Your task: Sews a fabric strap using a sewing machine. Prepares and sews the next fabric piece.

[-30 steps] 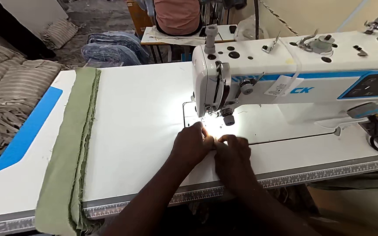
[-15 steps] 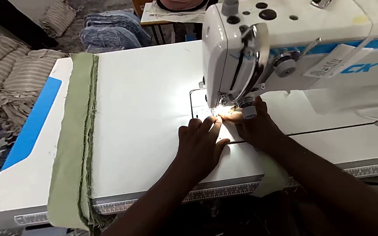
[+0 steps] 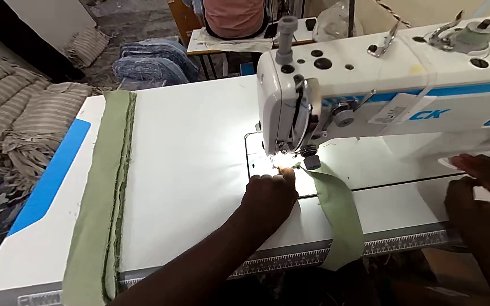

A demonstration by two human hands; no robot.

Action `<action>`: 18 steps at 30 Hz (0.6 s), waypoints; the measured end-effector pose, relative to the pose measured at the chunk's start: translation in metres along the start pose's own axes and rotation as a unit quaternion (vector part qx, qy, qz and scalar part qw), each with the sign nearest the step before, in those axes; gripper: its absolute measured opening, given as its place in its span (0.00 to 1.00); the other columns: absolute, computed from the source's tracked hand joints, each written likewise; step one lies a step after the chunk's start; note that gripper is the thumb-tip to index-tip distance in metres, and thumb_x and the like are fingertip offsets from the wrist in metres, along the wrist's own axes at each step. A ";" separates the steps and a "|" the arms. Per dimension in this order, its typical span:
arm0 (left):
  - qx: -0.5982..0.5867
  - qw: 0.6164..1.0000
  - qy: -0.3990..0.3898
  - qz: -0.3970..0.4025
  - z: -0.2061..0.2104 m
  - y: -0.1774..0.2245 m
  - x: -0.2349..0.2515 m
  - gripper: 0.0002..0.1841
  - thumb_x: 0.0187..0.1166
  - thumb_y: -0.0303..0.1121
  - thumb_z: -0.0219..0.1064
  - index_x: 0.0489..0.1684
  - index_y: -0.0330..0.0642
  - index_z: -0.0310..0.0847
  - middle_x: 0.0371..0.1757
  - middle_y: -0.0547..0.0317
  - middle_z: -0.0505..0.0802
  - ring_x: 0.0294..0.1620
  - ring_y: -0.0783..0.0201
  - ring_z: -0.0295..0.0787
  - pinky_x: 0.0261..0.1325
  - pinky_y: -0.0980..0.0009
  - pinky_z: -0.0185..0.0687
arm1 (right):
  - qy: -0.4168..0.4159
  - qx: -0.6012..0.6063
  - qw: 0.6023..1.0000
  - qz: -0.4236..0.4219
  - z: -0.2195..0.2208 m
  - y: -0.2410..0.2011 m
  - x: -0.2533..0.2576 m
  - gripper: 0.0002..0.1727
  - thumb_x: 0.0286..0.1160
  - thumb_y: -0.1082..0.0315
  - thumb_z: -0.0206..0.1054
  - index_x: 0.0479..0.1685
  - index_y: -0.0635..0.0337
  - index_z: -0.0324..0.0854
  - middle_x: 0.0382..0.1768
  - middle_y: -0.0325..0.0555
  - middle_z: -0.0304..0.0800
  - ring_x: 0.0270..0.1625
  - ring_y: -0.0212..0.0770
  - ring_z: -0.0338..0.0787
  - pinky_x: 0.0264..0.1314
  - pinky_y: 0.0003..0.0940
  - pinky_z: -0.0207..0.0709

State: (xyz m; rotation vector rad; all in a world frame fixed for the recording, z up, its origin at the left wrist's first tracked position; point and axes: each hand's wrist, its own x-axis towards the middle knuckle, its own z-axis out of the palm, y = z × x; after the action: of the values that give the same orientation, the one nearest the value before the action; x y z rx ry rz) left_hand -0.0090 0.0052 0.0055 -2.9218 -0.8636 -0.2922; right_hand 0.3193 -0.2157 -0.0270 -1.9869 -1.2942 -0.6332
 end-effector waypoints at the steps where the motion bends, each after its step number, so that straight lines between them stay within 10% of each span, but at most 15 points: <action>1: 0.004 1.000 0.004 0.000 0.000 0.000 0.001 0.11 0.81 0.41 0.62 0.43 0.42 0.84 0.16 0.61 0.81 0.18 0.57 0.83 0.22 0.62 0.76 | 0.006 -0.004 1.000 -0.015 0.003 -0.003 -0.001 0.18 0.82 0.69 0.60 0.64 0.67 0.87 0.67 0.65 0.86 0.74 0.65 0.82 0.77 0.58 0.75; 14: 0.002 0.995 -0.082 -0.056 -0.017 0.018 0.009 0.12 0.82 0.39 0.63 0.49 0.39 0.82 0.21 0.56 0.87 0.24 0.53 0.89 0.29 0.58 0.81 | 0.044 -0.003 0.998 -0.037 0.010 -0.019 0.002 0.17 0.79 0.68 0.63 0.58 0.70 0.88 0.63 0.68 0.88 0.70 0.65 0.85 0.72 0.53 0.78; 18: 0.004 0.993 -0.098 -0.061 -0.017 0.017 0.012 0.14 0.82 0.40 0.62 0.52 0.39 0.83 0.22 0.54 0.87 0.25 0.51 0.89 0.26 0.57 0.80 | -0.038 -0.015 0.999 -0.013 0.006 -0.017 0.005 0.16 0.79 0.74 0.56 0.46 0.72 0.91 0.53 0.68 0.93 0.60 0.69 0.90 0.66 0.64 0.79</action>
State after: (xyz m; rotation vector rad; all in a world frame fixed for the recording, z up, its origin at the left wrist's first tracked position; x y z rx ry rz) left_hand 0.0069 -0.0049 0.0244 -2.9318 -1.0700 -0.0078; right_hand 0.3059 -0.2035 -0.0222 -2.0391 -1.3658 -0.5983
